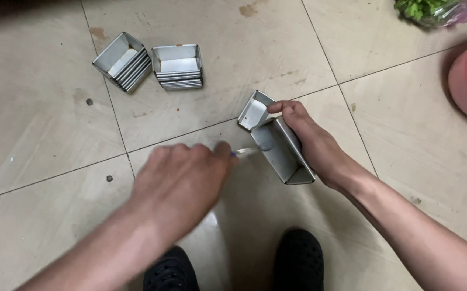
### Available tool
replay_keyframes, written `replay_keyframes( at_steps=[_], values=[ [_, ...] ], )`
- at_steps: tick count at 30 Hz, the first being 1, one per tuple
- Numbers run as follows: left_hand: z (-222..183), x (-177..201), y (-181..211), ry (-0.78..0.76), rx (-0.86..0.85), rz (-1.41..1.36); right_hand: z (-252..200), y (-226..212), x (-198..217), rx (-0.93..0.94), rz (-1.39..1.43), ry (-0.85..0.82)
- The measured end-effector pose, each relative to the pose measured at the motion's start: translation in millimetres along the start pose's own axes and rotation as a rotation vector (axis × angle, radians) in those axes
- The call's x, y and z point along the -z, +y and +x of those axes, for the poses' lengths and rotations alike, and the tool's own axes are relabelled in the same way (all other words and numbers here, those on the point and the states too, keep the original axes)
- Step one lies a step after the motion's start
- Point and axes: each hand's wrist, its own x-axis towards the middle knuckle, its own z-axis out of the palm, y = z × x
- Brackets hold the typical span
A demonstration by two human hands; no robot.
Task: The person is cleaning small metal baking molds by brushing them with a toothbrush and scraping off residue with a knife while sitting on the floor.
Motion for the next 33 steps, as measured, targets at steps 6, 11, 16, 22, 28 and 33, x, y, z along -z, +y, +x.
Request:
replay_keyframes(
  at_steps=[6,11,16,22,28,33],
  values=[
    [2,-20,5,0.038,-0.014,0.040,-2,-6,-4,-0.017,0.044,0.000],
    [-3,-2,19,-0.209,-0.013,-0.011,11,9,-1,0.060,0.032,0.030],
    [0,-32,12,0.098,-0.020,-0.038,-2,-8,-1,-0.006,0.226,-0.006],
    [8,-2,29,0.060,0.006,-0.253,6,6,-5,0.055,0.310,0.074],
    [19,-14,33,0.103,-0.112,-0.153,24,31,1,0.218,0.551,0.139],
    [25,-25,31,0.472,-0.077,-0.082,26,40,6,0.346,0.578,0.127]
  ],
)
